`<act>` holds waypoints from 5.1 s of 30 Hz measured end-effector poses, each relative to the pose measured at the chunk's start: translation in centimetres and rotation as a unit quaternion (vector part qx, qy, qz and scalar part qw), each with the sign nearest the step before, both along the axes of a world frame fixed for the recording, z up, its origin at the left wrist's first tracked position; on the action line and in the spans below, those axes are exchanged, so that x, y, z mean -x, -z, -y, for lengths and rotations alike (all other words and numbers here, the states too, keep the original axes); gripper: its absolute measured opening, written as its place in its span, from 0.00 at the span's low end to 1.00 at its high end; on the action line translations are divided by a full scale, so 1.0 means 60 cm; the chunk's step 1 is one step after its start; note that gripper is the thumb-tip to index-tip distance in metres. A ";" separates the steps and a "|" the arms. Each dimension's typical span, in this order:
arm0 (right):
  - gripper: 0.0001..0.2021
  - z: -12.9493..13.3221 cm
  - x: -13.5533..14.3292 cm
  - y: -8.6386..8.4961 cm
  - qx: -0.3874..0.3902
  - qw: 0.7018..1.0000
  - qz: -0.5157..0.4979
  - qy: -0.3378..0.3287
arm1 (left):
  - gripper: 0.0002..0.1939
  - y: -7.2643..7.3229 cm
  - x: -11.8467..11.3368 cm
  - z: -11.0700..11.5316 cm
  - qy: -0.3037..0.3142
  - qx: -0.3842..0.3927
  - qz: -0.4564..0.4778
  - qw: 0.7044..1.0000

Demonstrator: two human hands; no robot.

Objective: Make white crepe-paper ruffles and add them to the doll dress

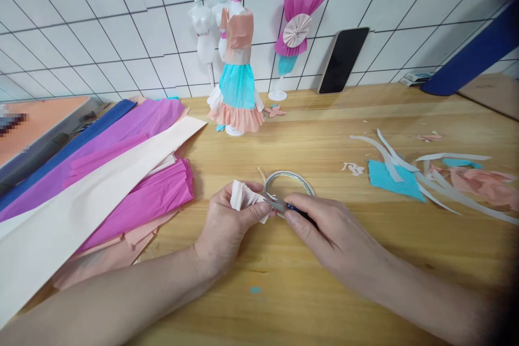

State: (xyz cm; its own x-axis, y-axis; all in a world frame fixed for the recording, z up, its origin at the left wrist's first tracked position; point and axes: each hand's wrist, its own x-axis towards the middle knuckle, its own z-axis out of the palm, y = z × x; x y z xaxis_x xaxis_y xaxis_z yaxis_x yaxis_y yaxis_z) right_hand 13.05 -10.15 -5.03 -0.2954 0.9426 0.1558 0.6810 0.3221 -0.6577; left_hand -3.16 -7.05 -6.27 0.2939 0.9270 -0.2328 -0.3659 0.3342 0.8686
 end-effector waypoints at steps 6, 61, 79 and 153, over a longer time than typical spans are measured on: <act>0.12 0.004 -0.001 0.000 0.015 1.000 0.025 -0.006 | 0.15 0.000 0.001 0.001 0.005 -0.001 -0.001 1.000; 0.15 0.008 0.007 -0.008 0.063 0.997 -0.038 0.002 | 0.12 0.000 0.003 0.002 0.036 0.000 0.023 0.999; 0.12 0.008 0.004 0.004 0.014 1.000 0.017 0.011 | 0.12 0.001 -0.001 0.000 0.025 -0.003 0.012 1.000; 0.14 -0.026 -0.033 -0.022 0.278 0.947 -0.164 -0.012 | 0.17 -0.005 0.007 -0.012 0.100 0.005 -0.011 0.995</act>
State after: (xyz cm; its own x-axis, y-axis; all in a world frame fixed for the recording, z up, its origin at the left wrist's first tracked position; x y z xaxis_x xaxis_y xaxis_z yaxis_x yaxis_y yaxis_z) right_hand 15.05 -8.58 -3.69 -0.3392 0.8998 -0.2745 0.4075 -0.1225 -0.9049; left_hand -3.56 -6.35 -5.99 0.4669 0.8481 -0.2505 -0.2715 0.4071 0.8721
